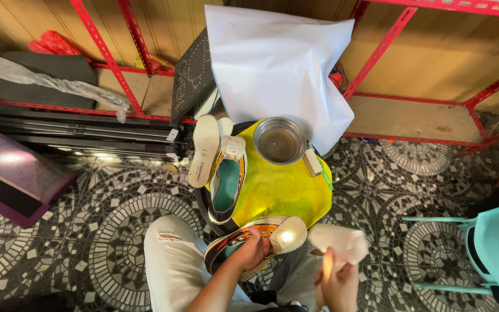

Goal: The person sits on the floor and uses a handheld electric brush to clean a pair of canvas shoes placed on a low stool. The person rotates the shoes to scrub different areas, including the toe, sides, and heel.

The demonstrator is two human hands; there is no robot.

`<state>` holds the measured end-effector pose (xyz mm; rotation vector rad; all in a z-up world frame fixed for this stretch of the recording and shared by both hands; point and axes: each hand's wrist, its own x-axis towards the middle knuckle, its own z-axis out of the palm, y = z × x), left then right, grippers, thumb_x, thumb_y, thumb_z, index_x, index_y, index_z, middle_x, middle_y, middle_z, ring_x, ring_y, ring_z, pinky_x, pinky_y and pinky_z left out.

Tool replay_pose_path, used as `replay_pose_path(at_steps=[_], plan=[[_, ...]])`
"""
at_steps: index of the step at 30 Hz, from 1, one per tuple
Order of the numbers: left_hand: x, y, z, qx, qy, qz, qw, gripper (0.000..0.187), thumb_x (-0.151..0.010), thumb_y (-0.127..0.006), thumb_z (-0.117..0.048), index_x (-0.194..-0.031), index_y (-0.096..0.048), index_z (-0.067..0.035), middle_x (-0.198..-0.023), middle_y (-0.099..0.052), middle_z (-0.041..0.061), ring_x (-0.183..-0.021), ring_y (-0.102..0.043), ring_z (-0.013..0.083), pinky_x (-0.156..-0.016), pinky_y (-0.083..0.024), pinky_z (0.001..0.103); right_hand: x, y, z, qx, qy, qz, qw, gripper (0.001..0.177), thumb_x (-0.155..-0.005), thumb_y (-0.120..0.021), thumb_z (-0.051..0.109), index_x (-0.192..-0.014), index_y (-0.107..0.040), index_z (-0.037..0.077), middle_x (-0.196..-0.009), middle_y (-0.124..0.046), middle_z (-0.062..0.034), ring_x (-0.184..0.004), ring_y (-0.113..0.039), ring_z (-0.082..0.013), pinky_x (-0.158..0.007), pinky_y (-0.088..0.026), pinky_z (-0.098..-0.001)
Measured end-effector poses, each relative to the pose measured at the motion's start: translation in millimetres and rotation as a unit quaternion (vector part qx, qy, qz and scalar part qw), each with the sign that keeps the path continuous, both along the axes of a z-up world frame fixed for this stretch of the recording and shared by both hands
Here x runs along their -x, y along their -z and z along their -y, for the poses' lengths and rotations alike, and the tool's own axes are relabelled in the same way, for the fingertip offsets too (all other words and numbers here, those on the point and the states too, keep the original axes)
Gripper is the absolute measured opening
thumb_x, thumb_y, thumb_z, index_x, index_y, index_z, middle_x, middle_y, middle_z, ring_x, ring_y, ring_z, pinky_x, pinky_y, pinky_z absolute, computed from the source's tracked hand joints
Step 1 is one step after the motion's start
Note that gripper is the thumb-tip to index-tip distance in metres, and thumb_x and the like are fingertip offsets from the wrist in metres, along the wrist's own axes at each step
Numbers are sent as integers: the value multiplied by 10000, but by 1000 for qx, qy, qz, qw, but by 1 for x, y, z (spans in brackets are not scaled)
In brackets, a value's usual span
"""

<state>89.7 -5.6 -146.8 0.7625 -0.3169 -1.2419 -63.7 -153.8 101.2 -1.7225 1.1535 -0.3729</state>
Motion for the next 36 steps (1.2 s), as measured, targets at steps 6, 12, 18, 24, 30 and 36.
replay_pose_path(at_steps=[6, 12, 18, 24, 30, 36], plan=[[4, 16, 2, 3, -9, -23, 1000, 1458, -775, 39, -991, -1556, -618, 51, -1561, -681, 206, -1489, -633, 274, -1345, -393, 377, 4, 8, 8, -46, -117, -2, 992, 506, -993, -684, 269, -552, -658, 24, -417, -665, -157, -384, -627, -249, -526, -521, -389], [1, 13, 3, 2, -5, -9, 1000, 1460, -776, 46, -989, -1551, -618, 55, -1556, -686, 202, -1488, -634, 275, -1344, -391, 375, 5, 25, 2, 27, -157, 86, 983, 466, -1050, -665, 293, -634, -661, 84, -402, -625, -76, -318, -615, -217, -380, -479, -363], [6, 18, 3, 5, 12, -5, 1000, 1462, -778, 86, -974, -1612, -548, 45, -1620, -630, 197, -1535, -588, 263, -1350, -363, 362, -8, -4, -13, -3, -42, 73, 996, 440, -1048, -677, 358, -1276, -635, -17, -538, -633, -126, -434, -601, -236, -546, -538, -394], [4, 31, 6, 1, -7, -39, 999, 1409, -798, 11, -975, -1600, -555, 37, -1586, -662, 194, -1485, -633, 253, -1327, -416, 370, -12, -11, -19, -33, -102, -44, 993, 380, -930, -830, 311, -1166, -786, 17, -736, -801, -151, -585, -691, -215, -541, -538, -371], [6, 24, 6, 1, 21, -29, 999, 1407, -796, 38, -972, -1662, -504, -6, -1678, -583, 156, -1591, -528, 243, -1368, -345, 364, -19, -20, -21, 5, -124, 107, 986, 496, -998, -740, 248, -1456, -679, 69, -1226, -848, -147, -1091, -796, -243, -996, -597, -379], [5, 43, 10, 11, 1, -34, 999, 1339, -851, 43, -930, -1680, -468, -10, -1694, -559, 153, -1602, -511, 247, -1403, -298, 368, -37, -34, -20, 26, -53, -96, 994, 522, -1013, -685, 469, -1346, -609, 75, -645, -780, -177, -624, -792, -330, -743, -607, -443]])
